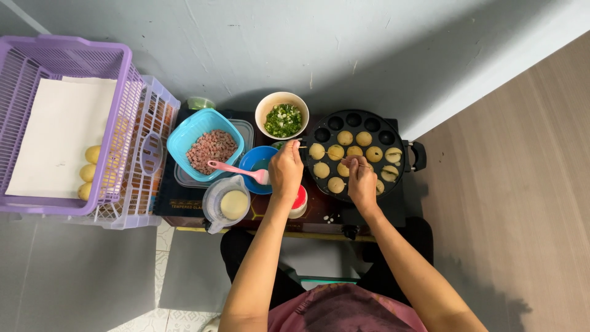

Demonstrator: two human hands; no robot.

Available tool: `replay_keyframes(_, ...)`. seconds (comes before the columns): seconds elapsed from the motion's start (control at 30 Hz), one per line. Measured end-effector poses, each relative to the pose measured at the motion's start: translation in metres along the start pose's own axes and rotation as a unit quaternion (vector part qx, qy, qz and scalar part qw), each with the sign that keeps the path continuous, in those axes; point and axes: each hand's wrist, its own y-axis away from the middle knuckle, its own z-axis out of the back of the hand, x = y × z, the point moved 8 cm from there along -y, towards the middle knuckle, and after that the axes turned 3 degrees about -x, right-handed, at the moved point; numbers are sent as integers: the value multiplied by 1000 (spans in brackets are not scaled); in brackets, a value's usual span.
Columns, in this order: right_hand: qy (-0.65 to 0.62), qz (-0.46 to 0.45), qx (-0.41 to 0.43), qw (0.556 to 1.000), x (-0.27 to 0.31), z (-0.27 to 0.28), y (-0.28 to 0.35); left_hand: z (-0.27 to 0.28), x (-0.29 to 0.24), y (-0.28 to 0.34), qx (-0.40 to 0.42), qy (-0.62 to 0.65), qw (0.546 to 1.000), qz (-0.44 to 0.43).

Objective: Cooking takoyaki by flipping batter balls in a specialized pan and applying sauce.

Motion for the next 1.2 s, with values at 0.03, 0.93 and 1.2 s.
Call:
replay_keyframes(0.03,0,0,0,1000,-6,0,-1,1,-1,-1,0,0,1000,0)
replay_keyframes(0.93,-159,-47,-252,953,-163,193,34,21,-60,66,51,313,930,188)
replay_keyframes(1.2,-431,-335,-198,815,-270,160,48,26,-60,95,68,335,914,220)
